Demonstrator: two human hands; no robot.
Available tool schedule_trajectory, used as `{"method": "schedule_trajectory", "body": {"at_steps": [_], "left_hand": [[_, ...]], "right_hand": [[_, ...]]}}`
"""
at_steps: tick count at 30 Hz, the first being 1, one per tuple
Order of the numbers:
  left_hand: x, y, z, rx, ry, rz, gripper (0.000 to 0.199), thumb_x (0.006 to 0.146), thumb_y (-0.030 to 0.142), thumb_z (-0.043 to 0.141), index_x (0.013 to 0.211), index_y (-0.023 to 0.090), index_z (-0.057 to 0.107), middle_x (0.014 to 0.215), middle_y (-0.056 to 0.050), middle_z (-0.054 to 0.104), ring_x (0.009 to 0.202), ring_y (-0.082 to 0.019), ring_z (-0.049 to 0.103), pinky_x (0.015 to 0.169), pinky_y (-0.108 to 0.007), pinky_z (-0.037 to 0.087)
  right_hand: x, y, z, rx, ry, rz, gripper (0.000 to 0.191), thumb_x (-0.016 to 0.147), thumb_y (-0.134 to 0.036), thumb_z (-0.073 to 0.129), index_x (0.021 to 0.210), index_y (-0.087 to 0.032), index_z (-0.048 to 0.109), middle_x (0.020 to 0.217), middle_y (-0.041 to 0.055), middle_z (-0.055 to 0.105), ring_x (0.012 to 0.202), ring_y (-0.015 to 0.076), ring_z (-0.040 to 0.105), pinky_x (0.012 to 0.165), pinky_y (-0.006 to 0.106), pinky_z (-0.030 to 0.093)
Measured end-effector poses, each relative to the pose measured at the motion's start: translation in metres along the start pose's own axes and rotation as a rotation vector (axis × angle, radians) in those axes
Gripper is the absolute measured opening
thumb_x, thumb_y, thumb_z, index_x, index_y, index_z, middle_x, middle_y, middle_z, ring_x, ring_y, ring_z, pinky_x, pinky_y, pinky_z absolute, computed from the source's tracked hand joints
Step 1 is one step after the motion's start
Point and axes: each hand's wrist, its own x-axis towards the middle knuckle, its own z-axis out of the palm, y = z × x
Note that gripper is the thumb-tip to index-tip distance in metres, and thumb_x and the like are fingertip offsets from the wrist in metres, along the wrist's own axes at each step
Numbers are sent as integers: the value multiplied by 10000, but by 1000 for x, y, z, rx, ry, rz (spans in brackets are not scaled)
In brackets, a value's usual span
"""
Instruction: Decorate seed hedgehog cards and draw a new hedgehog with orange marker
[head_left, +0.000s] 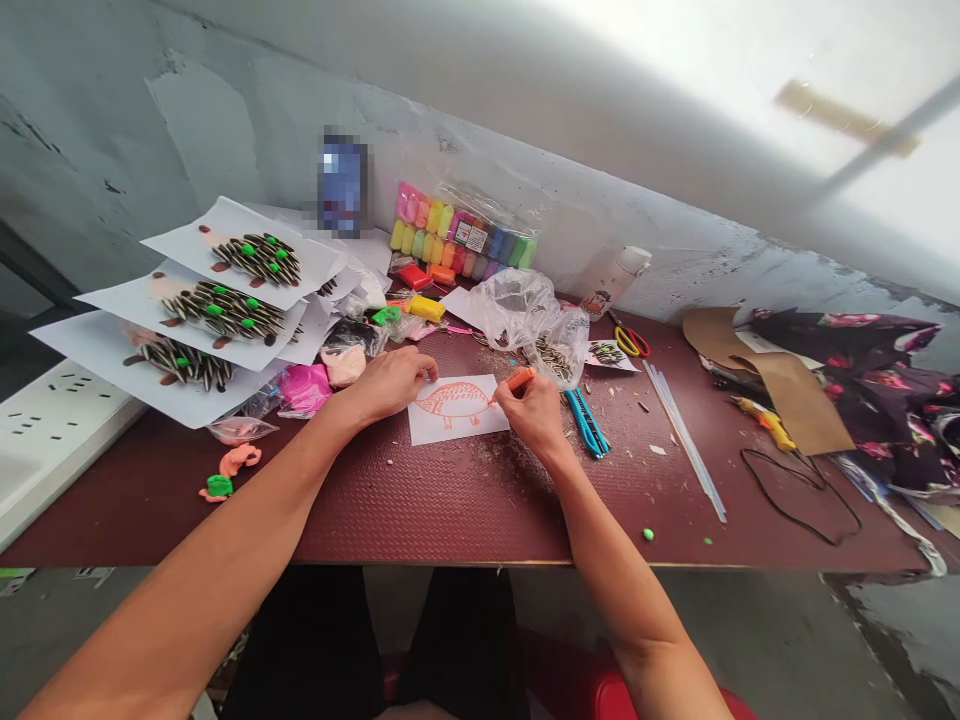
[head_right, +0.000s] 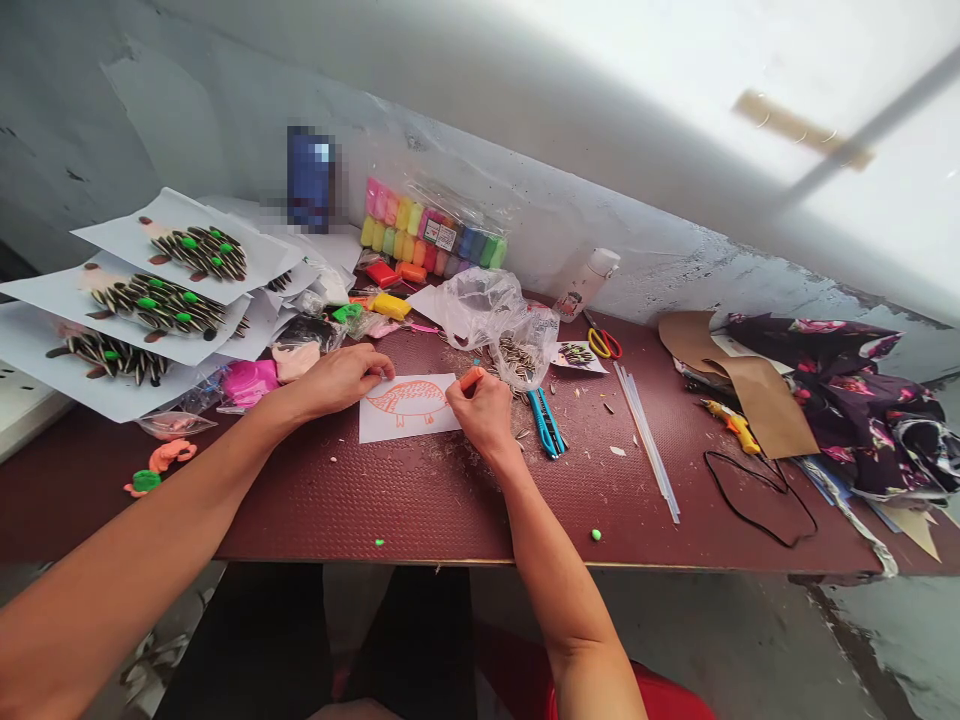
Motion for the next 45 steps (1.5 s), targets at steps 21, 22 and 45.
{"method": "schedule_trajectory", "body": {"at_steps": [21, 22, 45], "left_hand": [[-2, 3, -2, 16, 28, -7, 310, 876, 171, 507, 1019, 242, 772, 1019, -70, 720, 918, -223, 662, 821, -312, 505], [-3, 3, -2, 16, 24, -9, 311, 879, 172, 504, 1021, 242, 771, 1021, -70, 718, 923, -224, 661, 824, -313, 504], [-3, 2, -1, 26, 37, 17, 315, 875, 193, 498, 1026, 247, 769, 1023, -65, 718, 922, -217, 655, 826, -310, 510]], "right_hand": [[-16, -21, 13, 263, -181, -170, 284, 902, -369, 573, 738, -185, 715, 770, 40, 723, 621, 127, 591, 600, 249, 432], [-17, -21, 14, 265, -189, -177, 279, 905, -361, 575, 746, -184, 720, 773, 38, 724, 613, 124, 585, 598, 248, 431], [-20, -24, 18, 211, -201, -203, 249, 917, -335, 571, 759, -201, 710, 782, 28, 725, 652, 138, 601, 630, 259, 447]]}}
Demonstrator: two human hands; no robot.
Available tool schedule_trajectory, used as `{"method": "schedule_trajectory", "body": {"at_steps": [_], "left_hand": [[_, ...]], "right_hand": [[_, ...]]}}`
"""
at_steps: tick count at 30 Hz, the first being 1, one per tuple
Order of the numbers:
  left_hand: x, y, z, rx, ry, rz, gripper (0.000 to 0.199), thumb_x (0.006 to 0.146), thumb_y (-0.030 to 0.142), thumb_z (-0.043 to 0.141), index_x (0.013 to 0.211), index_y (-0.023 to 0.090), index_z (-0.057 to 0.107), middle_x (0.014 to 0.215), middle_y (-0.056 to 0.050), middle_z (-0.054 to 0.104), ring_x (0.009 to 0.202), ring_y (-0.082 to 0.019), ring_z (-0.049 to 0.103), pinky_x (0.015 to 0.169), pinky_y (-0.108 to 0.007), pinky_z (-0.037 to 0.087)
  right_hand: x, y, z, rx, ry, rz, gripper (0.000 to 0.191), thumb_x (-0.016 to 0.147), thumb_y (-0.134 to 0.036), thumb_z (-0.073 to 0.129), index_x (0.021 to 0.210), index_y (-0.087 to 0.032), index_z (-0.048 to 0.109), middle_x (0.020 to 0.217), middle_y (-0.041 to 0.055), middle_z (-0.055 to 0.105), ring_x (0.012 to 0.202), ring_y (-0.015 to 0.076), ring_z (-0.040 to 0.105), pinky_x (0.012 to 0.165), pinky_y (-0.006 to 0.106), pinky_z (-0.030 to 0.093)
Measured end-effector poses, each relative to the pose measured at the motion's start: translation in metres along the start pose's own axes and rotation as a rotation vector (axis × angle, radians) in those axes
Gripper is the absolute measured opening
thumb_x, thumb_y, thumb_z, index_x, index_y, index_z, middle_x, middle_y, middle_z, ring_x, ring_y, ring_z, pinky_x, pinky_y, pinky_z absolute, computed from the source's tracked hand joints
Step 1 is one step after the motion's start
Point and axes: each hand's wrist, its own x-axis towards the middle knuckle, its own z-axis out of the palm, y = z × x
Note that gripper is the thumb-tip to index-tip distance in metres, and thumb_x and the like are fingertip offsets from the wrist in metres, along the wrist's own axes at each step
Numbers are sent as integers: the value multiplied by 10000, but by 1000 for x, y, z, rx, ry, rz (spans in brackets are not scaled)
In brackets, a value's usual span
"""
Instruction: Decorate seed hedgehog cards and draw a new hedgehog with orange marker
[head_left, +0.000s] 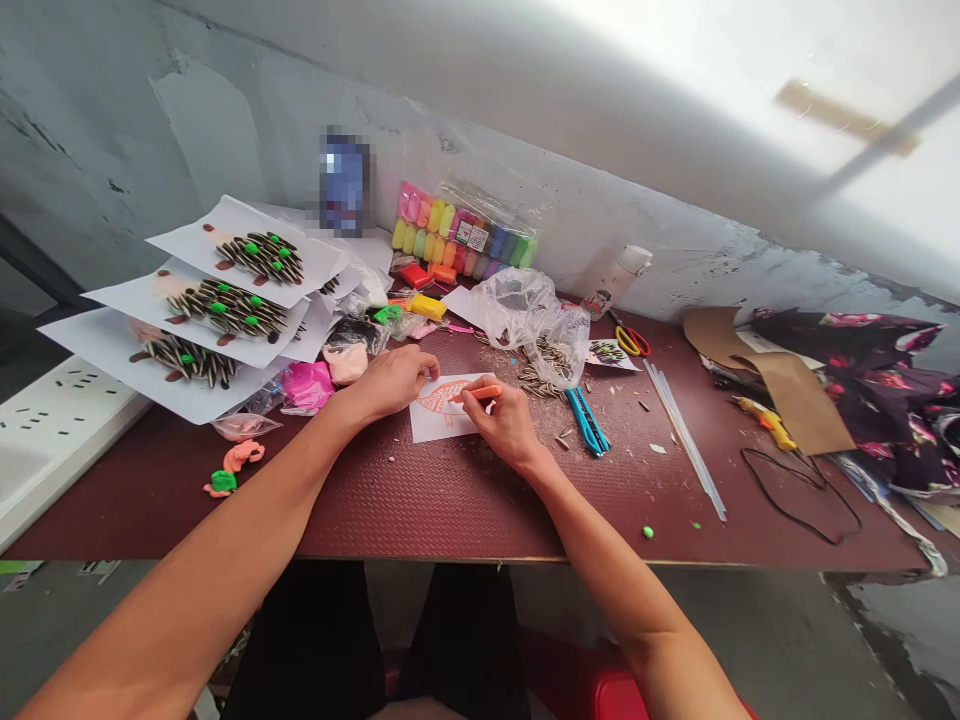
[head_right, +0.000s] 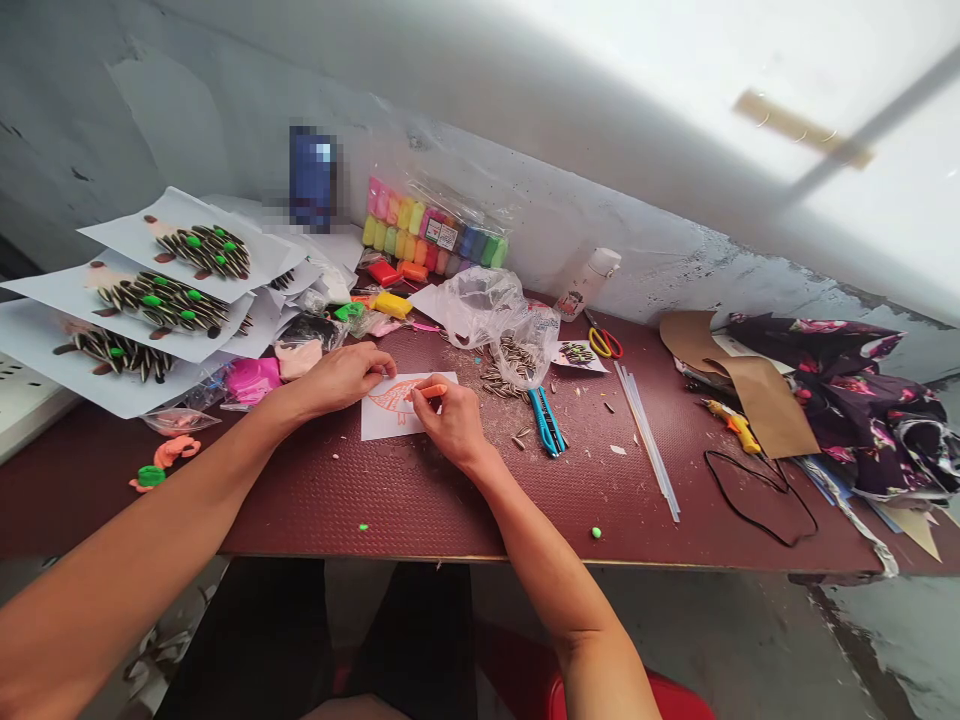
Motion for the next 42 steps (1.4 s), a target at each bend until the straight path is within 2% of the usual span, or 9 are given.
{"method": "schedule_trajectory", "body": {"at_steps": [20, 27, 37, 42], "left_hand": [[-1, 2, -1, -4, -6, -15, 316, 888, 176, 496, 1030, 247, 770, 1037, -71, 718, 940, -230, 663, 835, -322, 508], [-1, 3, -2, 0, -18, -22, 316, 888, 171, 496, 1035, 243, 767, 1031, -73, 713, 935, -230, 661, 831, -325, 503], [0, 3, -1, -4, -21, -20, 320, 895, 176, 490, 1036, 238, 770, 1029, -77, 711, 930, -232, 658, 827, -326, 501], [-1, 4, -3, -2, -25, -28, 316, 891, 168, 495, 1036, 234, 768, 1029, -76, 710, 935, -231, 660, 831, -323, 499]], "right_hand": [[0, 0, 0, 34, -15, -12, 261, 916, -317, 579, 728, -196, 713, 811, 27, 732, 624, 119, 581, 612, 249, 439], [2, 1, -6, -23, 80, 25, 273, 897, -334, 567, 678, -197, 655, 659, 1, 653, 575, 118, 553, 603, 250, 430], [1, 2, -3, 12, 23, 0, 241, 905, -327, 570, 731, -200, 676, 689, 6, 674, 614, 127, 585, 596, 247, 431], [2, 7, -3, -12, 51, -11, 254, 896, -305, 576, 675, -198, 642, 634, -3, 642, 577, 120, 548, 586, 250, 407]]}}
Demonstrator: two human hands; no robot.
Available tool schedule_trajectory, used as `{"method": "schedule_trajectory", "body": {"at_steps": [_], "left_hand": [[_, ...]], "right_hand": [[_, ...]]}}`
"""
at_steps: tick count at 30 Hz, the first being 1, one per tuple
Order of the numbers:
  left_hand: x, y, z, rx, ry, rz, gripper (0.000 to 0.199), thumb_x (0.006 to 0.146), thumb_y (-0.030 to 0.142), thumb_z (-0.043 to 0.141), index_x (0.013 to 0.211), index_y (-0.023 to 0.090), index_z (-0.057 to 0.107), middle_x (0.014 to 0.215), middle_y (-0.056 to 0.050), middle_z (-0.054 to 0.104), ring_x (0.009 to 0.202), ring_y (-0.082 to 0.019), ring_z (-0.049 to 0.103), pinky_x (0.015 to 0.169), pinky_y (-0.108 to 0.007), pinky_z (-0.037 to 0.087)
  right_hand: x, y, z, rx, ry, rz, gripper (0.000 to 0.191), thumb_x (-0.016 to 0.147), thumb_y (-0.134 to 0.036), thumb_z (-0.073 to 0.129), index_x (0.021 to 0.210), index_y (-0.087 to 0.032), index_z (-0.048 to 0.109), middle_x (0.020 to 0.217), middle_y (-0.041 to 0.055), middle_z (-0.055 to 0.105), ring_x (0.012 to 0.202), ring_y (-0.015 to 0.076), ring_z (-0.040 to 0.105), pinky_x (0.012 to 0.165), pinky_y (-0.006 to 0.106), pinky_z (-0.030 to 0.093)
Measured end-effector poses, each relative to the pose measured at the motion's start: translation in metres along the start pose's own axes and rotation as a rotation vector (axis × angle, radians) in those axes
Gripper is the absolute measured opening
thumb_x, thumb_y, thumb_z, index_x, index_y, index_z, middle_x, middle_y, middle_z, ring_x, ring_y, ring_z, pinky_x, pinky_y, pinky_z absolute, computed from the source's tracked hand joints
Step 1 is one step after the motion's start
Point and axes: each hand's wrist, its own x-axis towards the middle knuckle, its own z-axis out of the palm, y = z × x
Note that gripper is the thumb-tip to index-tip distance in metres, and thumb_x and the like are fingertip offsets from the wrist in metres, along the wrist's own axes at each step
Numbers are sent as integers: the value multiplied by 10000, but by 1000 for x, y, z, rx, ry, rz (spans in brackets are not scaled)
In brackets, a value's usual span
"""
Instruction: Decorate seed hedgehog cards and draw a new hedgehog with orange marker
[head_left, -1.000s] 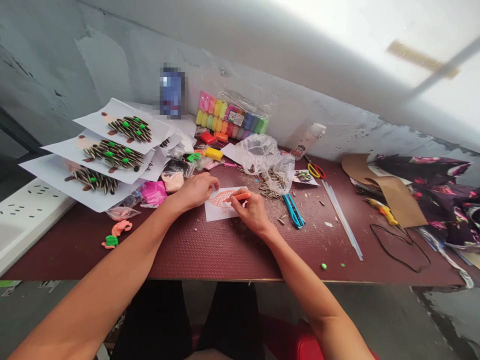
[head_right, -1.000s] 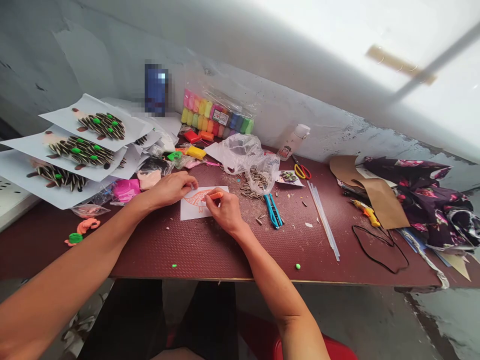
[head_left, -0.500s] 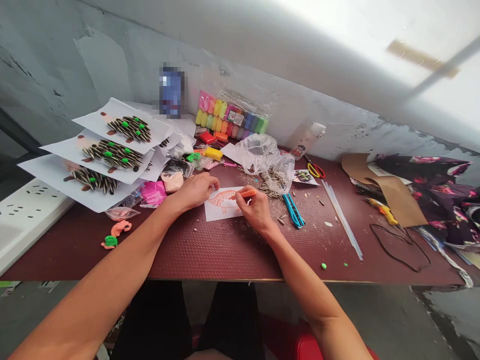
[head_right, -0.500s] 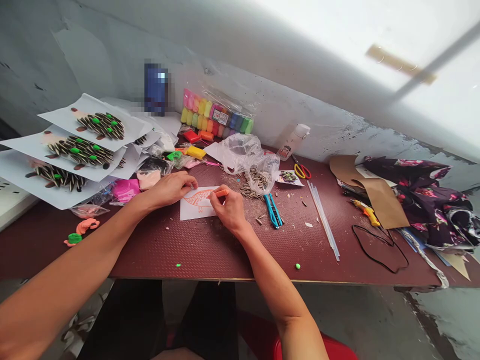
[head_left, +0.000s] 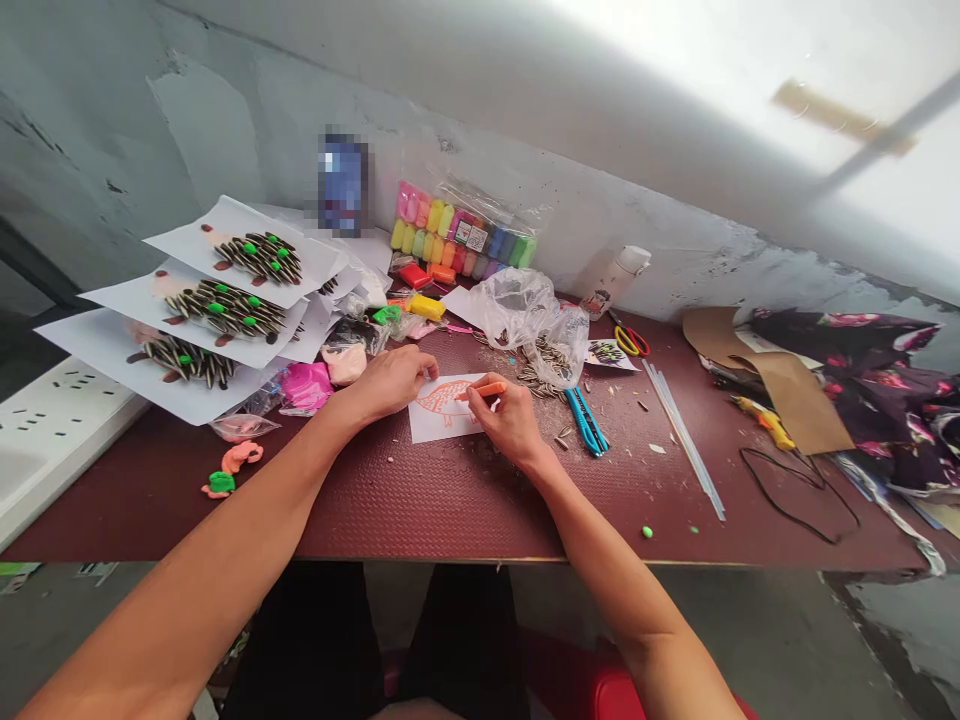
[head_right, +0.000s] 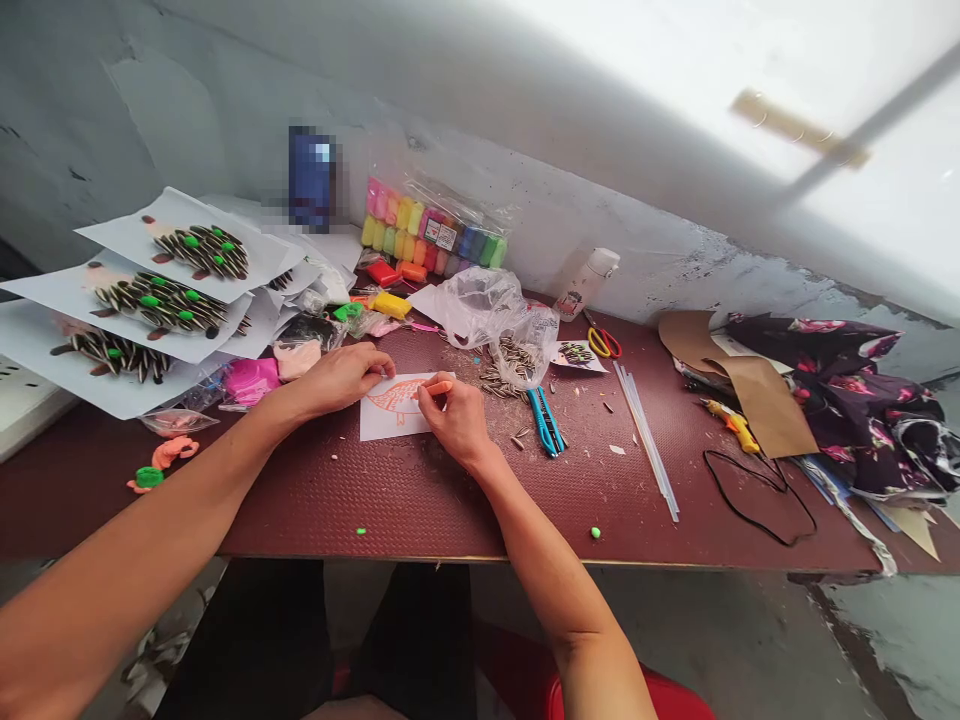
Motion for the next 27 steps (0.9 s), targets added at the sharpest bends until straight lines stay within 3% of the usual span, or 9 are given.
{"method": "schedule_trajectory", "body": {"at_steps": [19, 27], "left_hand": [[0, 1, -1, -1, -10, -8, 331, 897, 158, 482, 1043, 230, 771, 1037, -82, 709, 950, -239, 657, 846, -341, 498], [1, -1, 2, 3, -4, -7, 320, 885, 167, 499, 1040, 235, 770, 1035, -76, 712, 936, -233, 657, 832, -332, 500]], "right_hand": [[-1, -5, -1, 20, -45, 8, 257, 891, -312, 572, 699, -191, 692, 701, 12, 681, 601, 119, 570, 599, 244, 425], [2, 1, -4, 3, 61, 45, 248, 864, -325, 575, 657, -197, 619, 614, -9, 616, 537, 112, 508, 566, 251, 379]]}}
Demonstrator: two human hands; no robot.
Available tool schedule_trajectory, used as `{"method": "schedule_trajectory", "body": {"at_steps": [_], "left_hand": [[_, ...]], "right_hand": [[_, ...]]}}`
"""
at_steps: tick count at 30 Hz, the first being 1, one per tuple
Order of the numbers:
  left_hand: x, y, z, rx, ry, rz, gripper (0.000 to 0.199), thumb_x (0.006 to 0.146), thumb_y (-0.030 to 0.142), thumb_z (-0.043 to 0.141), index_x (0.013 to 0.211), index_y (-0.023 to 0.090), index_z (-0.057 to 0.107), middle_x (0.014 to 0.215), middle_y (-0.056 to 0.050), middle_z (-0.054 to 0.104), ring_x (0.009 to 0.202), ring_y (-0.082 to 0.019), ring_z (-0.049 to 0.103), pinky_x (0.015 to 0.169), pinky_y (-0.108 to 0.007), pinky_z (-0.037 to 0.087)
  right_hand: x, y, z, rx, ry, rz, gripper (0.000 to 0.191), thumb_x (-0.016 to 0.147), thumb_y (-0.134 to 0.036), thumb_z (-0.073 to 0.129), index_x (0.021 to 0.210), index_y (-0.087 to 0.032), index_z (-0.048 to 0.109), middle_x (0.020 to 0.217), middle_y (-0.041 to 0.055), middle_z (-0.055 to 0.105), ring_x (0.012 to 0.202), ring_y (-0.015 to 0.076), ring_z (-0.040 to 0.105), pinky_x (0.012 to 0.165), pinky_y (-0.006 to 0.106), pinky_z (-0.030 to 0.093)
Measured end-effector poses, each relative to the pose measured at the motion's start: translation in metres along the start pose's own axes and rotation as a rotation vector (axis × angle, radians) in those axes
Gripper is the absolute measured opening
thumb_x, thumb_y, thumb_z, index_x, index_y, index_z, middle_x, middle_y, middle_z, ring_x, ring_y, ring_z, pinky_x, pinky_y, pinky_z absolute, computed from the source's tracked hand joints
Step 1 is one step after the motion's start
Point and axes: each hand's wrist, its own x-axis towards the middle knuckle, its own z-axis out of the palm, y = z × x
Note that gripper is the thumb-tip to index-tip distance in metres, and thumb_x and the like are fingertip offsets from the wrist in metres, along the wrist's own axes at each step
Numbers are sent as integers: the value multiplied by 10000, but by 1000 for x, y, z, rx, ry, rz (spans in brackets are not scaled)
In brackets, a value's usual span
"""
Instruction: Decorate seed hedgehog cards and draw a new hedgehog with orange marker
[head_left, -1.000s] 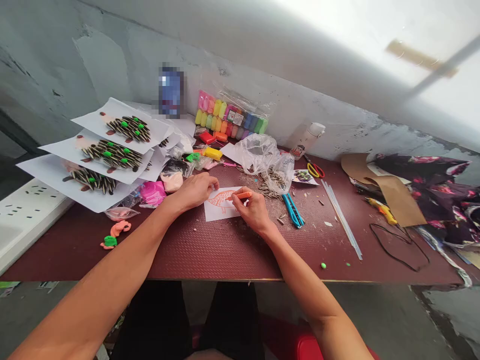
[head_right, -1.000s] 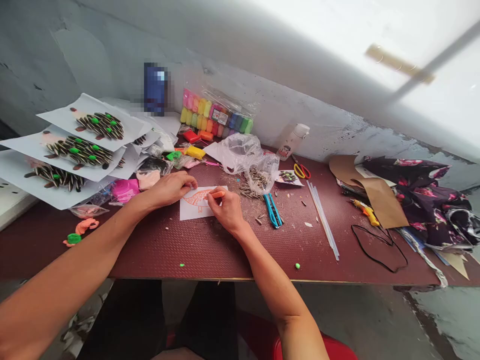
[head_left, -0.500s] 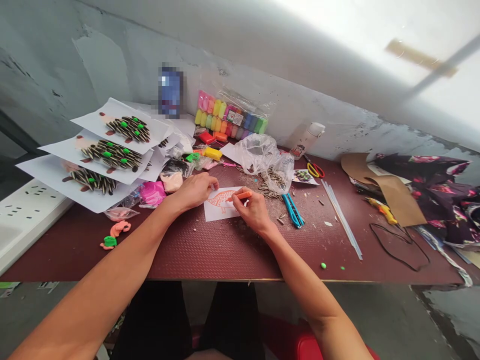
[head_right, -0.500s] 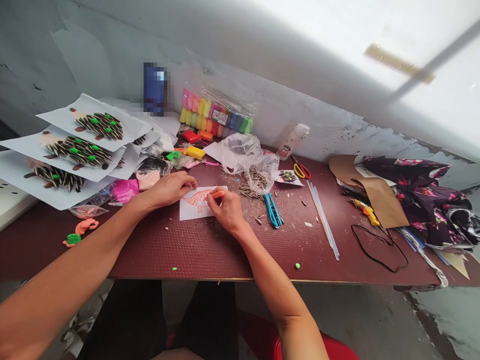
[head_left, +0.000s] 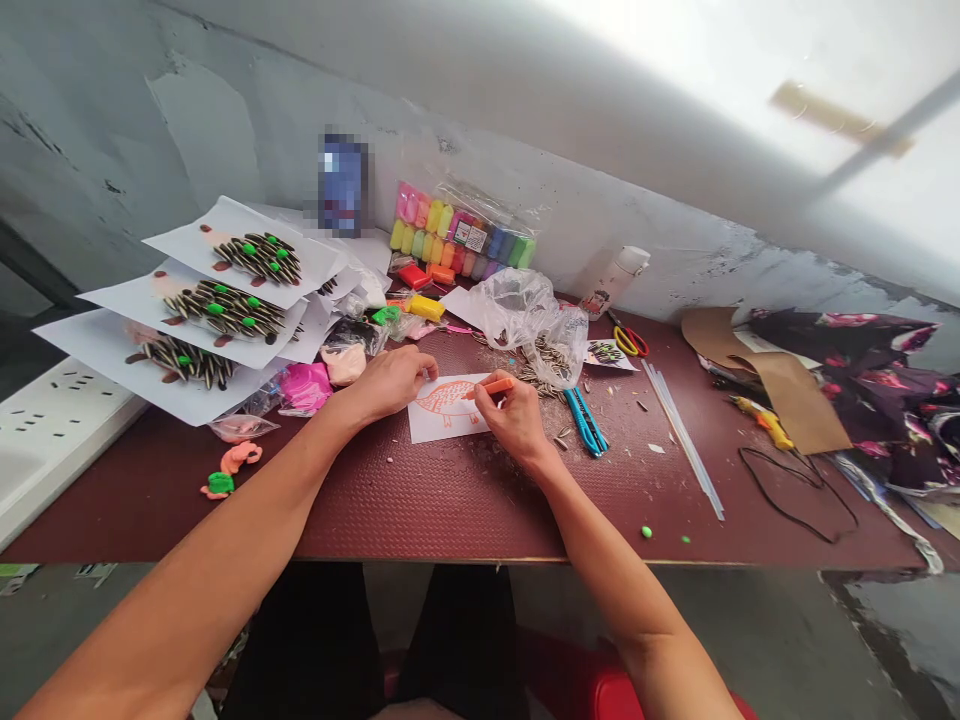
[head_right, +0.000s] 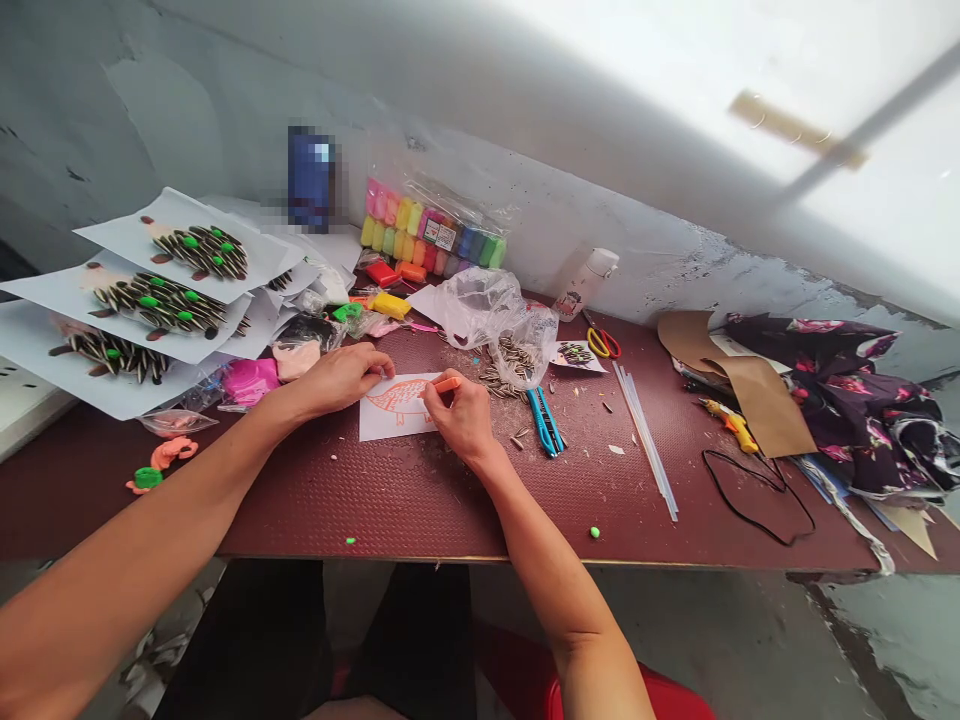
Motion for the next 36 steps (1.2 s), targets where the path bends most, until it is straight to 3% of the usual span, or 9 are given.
{"method": "schedule_trajectory", "body": {"at_steps": [15, 22, 31, 36], "left_hand": [[1, -4, 2, 7, 32, 36, 330, 873, 179, 485, 1026, 238, 770, 1030, -65, 729, 929, -212, 663, 837, -306, 517], [0, -1, 1, 3, 17, 14, 325, 879, 173, 492, 1026, 242, 774, 1042, -75, 723, 923, -229, 662, 825, -328, 515], [-1, -1, 0, -9, 19, 18, 321, 881, 163, 492, 1021, 240, 771, 1019, -72, 716, 912, -219, 659, 828, -321, 509], [-1, 0, 0, -15, 15, 12, 319, 882, 161, 494, 1028, 232, 770, 1032, -81, 711, 931, -228, 658, 842, -336, 505]], "right_hand": [[-1, -2, 1, -13, -72, -10, 238, 871, -312, 568, 675, -196, 638, 668, 2, 668, 566, 113, 536, 589, 246, 389], [0, 0, -1, -13, -18, 24, 241, 860, -316, 578, 658, -196, 635, 646, 2, 648, 546, 116, 498, 565, 256, 377], [-1, -1, 1, 11, -70, -11, 243, 870, -309, 567, 676, -190, 651, 673, 7, 671, 575, 116, 543, 593, 249, 398], [-1, -1, 0, -33, -56, 7, 253, 867, -307, 574, 656, -186, 643, 635, 0, 650, 544, 110, 498, 578, 255, 376]]}}
